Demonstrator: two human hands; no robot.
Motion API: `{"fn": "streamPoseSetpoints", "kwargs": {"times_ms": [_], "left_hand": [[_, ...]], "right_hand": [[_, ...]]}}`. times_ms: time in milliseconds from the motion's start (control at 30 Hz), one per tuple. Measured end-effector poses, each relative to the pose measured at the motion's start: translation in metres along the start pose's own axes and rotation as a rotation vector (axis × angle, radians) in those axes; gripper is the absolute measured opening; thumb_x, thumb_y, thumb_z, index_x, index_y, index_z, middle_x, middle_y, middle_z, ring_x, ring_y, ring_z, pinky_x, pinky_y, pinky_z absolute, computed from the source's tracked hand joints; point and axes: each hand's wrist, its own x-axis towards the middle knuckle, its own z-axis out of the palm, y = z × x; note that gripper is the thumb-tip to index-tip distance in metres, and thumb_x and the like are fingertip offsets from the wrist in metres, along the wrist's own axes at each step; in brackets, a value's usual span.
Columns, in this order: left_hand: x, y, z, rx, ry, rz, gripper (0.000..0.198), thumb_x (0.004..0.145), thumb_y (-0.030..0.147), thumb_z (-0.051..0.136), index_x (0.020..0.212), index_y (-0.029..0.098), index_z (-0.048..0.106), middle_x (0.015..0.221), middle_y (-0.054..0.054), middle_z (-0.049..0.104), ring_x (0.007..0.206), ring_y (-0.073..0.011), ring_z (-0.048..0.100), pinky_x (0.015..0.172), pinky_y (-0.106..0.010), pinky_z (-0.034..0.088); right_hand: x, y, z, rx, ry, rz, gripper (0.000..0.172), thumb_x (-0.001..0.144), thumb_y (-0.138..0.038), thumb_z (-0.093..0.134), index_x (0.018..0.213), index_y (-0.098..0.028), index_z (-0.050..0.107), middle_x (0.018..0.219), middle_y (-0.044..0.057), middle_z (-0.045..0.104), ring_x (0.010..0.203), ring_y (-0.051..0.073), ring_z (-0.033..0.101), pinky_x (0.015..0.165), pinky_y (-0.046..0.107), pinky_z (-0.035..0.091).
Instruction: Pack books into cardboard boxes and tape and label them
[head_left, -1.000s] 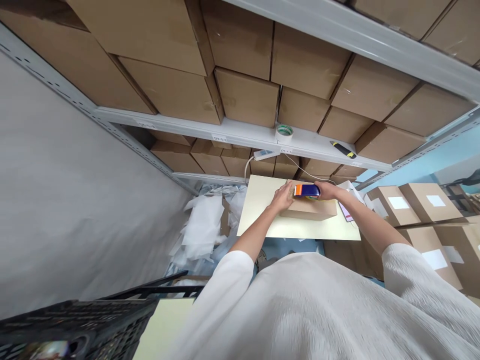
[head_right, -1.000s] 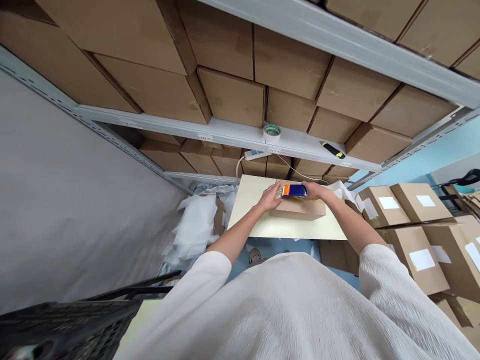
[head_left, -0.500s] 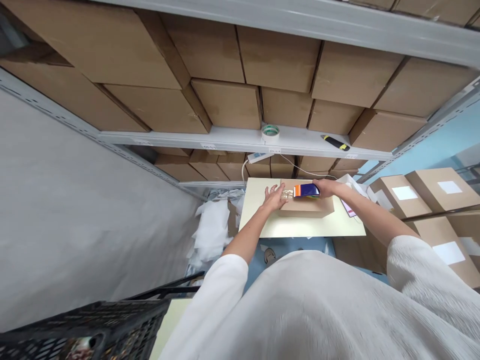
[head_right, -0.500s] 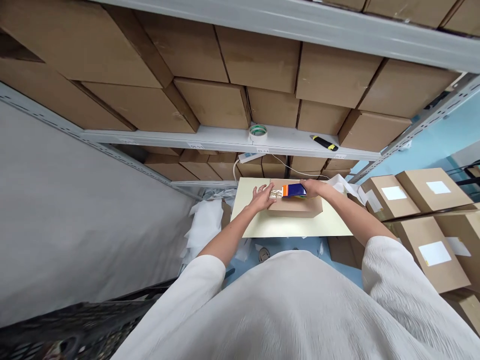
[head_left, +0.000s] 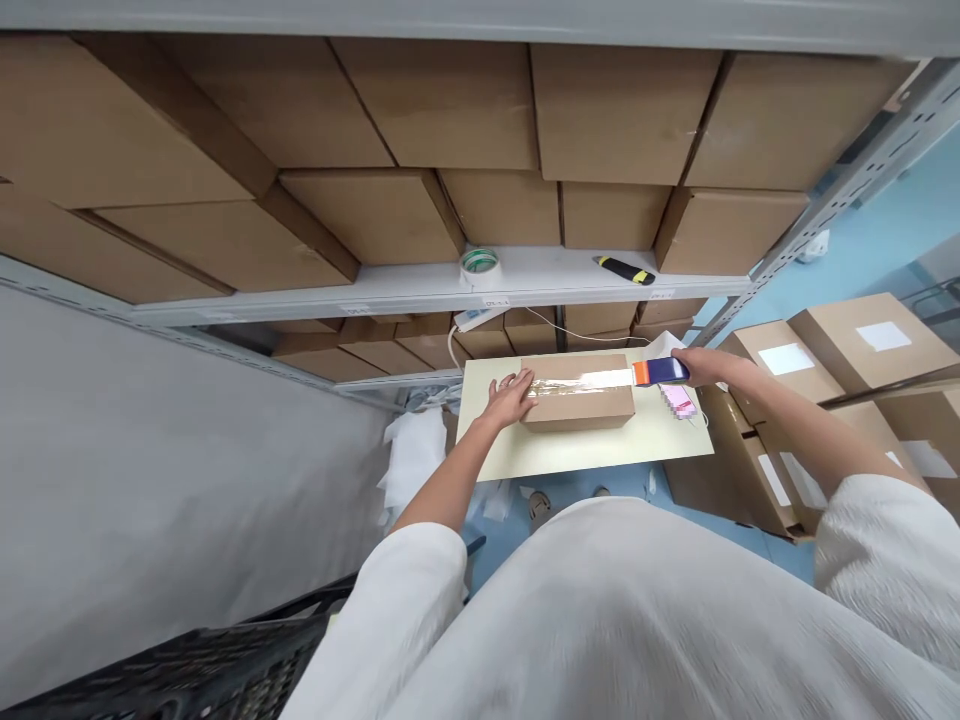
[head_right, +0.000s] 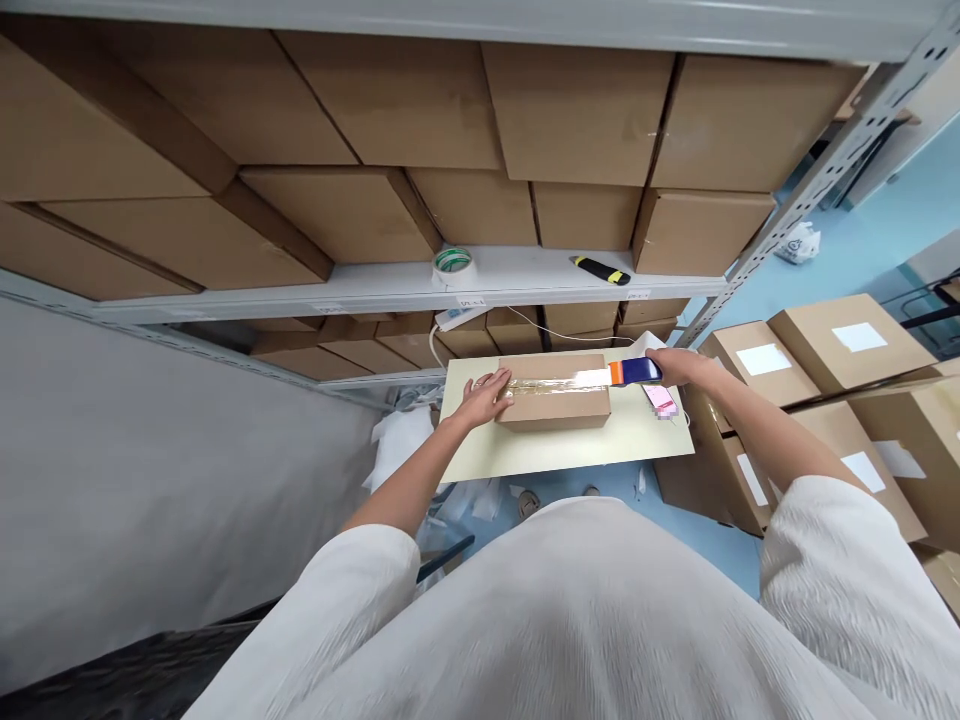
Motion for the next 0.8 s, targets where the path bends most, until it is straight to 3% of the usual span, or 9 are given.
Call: {"fn": "streamPoseSetpoints", "kwargs": {"times_ms": [167, 333, 533, 667, 800], "left_hand": [[0.000, 0.004, -0.002, 0.030, -0.023, -0.024, 0.080, 0.106, 0.045, 0.055, 0.179, 0.037, 0.025, 0.189, -0.005, 0.020, 0.172, -0.0392, 0.025, 0.137, -0.069, 0.014], [0.000, 0.010, -0.006, 0.060, -0.036, -0.037, 0.083, 0.104, 0.041, 0.055, 0.180, 0.036, 0.022, 0.189, -0.005, 0.020, 0.172, -0.0387, 0.026, 0.136, -0.068, 0.019], [0.004, 0.012, -0.005, 0.080, -0.040, -0.051, 0.084, 0.103, 0.041, 0.058, 0.180, 0.033, 0.025, 0.189, -0.007, 0.020, 0.170, -0.0377, 0.033, 0.136, -0.061, 0.028], [0.008, 0.009, -0.001, 0.063, -0.017, -0.023, 0.085, 0.100, 0.038, 0.061, 0.179, 0.027, 0.029, 0.188, -0.009, 0.021, 0.167, -0.0353, 0.039, 0.135, -0.049, 0.036], [0.010, 0.007, 0.003, 0.014, -0.005, 0.004, 0.086, 0.099, 0.034, 0.061, 0.178, 0.022, 0.030, 0.188, -0.011, 0.021, 0.168, -0.0323, 0.038, 0.136, -0.042, 0.034]], "right_hand": [[-0.019, 0.050, 0.027, 0.029, 0.003, 0.022, 0.043, 0.086, -0.031, 0.080, 0.124, -0.023, 0.062, 0.122, 0.014, 0.077, 0.102, 0.030, 0.073, 0.074, 0.031, 0.047], [-0.013, 0.059, 0.047, 0.044, 0.009, 0.026, 0.043, 0.087, -0.029, 0.080, 0.126, -0.022, 0.062, 0.124, 0.015, 0.075, 0.106, 0.030, 0.073, 0.078, 0.032, 0.049], [0.012, 0.039, 0.058, 0.027, -0.028, 0.083, 0.055, 0.089, -0.033, 0.082, 0.138, -0.019, 0.060, 0.127, 0.020, 0.073, 0.113, 0.035, 0.072, 0.086, 0.037, 0.052], [0.024, 0.010, 0.060, 0.002, -0.064, 0.127, 0.057, 0.089, -0.025, 0.081, 0.141, -0.016, 0.061, 0.129, 0.024, 0.073, 0.117, 0.037, 0.073, 0.089, 0.040, 0.056], [0.034, -0.024, 0.057, -0.032, -0.081, 0.144, 0.062, 0.086, -0.020, 0.083, 0.144, -0.013, 0.061, 0.130, 0.026, 0.074, 0.119, 0.039, 0.075, 0.093, 0.042, 0.058]]}}
